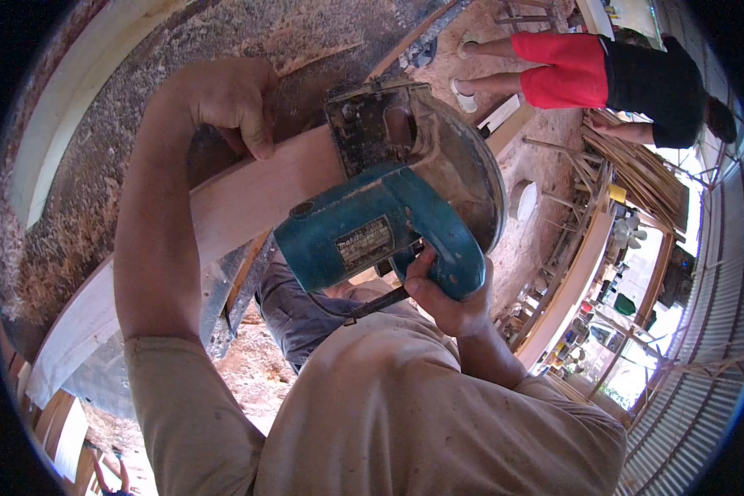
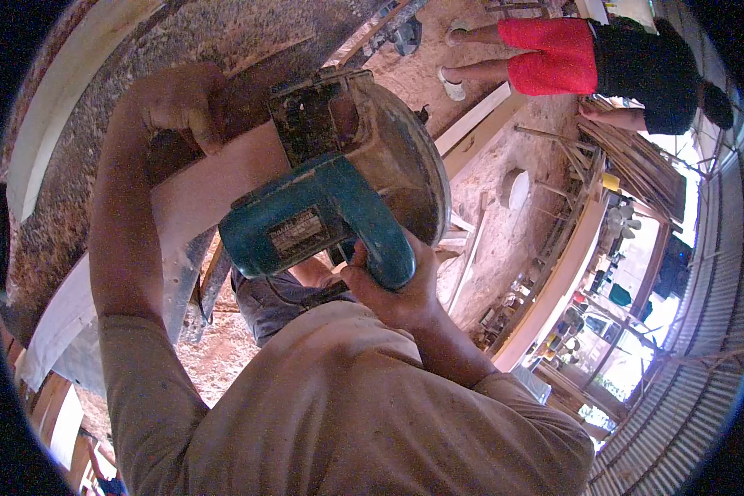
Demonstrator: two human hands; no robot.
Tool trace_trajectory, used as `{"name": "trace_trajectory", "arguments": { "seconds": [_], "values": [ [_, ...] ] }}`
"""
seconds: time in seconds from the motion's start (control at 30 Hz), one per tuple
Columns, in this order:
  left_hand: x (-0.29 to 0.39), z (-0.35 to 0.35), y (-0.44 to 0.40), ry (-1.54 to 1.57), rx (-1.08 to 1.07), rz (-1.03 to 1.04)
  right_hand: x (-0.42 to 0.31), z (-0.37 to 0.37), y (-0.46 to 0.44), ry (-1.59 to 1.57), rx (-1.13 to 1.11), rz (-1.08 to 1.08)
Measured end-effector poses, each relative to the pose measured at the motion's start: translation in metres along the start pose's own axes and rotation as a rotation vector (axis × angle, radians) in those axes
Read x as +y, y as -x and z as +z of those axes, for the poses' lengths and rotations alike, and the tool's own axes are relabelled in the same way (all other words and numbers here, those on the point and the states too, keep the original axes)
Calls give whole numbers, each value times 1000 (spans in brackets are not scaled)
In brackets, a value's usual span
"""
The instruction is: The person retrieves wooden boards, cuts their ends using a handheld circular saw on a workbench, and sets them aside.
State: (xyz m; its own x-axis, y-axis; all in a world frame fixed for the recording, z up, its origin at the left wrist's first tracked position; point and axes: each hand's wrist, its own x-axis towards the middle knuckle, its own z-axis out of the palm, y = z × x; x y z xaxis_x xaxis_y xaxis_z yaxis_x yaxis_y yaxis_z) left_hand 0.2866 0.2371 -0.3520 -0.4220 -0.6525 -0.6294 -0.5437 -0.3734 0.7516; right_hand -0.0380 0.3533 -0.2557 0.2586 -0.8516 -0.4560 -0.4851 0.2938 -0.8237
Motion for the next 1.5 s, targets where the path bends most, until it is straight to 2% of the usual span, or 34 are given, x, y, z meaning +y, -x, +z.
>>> {"name": "trace_trajectory", "arguments": {
  "seconds": [0.57,0.73,0.9,1.03,1.07,1.1,1.13,1.23,1.3,1.33,1.4,1.47,1.5],
  "values": [
    [-2,-1,-2,-93,36,22,-13,8,-11,-67,50,61],
    [-2,0,-3,-156,72,15,-14,7,-19,-31,1,8],
    [-8,-2,-6,-55,-6,32,-16,12,-35,-5,-17,-14],
    [-15,-1,-4,-31,89,93,-29,20,-50,-229,-65,-77],
    [-13,-2,-2,-140,102,76,-32,20,-49,-287,-100,-75],
    [-10,-4,0,-254,117,61,-30,17,-46,-217,-88,-80],
    [-7,-5,0,-272,119,70,-25,12,-39,-223,-73,-93],
    [-10,-9,-3,-324,12,115,-12,-10,-7,42,-42,-26],
    [-19,-11,-4,-89,-10,88,4,-34,21,105,-35,-54],
    [-19,-11,1,-113,-10,88,10,-47,34,177,-42,-64],
    [-20,-6,17,77,324,-25,19,-75,57,197,-29,-8],
    [-47,15,50,93,967,108,23,-100,72,386,3,128],
    [-66,30,78,-35,1307,-15,21,-107,77,433,15,191]
  ]
}}
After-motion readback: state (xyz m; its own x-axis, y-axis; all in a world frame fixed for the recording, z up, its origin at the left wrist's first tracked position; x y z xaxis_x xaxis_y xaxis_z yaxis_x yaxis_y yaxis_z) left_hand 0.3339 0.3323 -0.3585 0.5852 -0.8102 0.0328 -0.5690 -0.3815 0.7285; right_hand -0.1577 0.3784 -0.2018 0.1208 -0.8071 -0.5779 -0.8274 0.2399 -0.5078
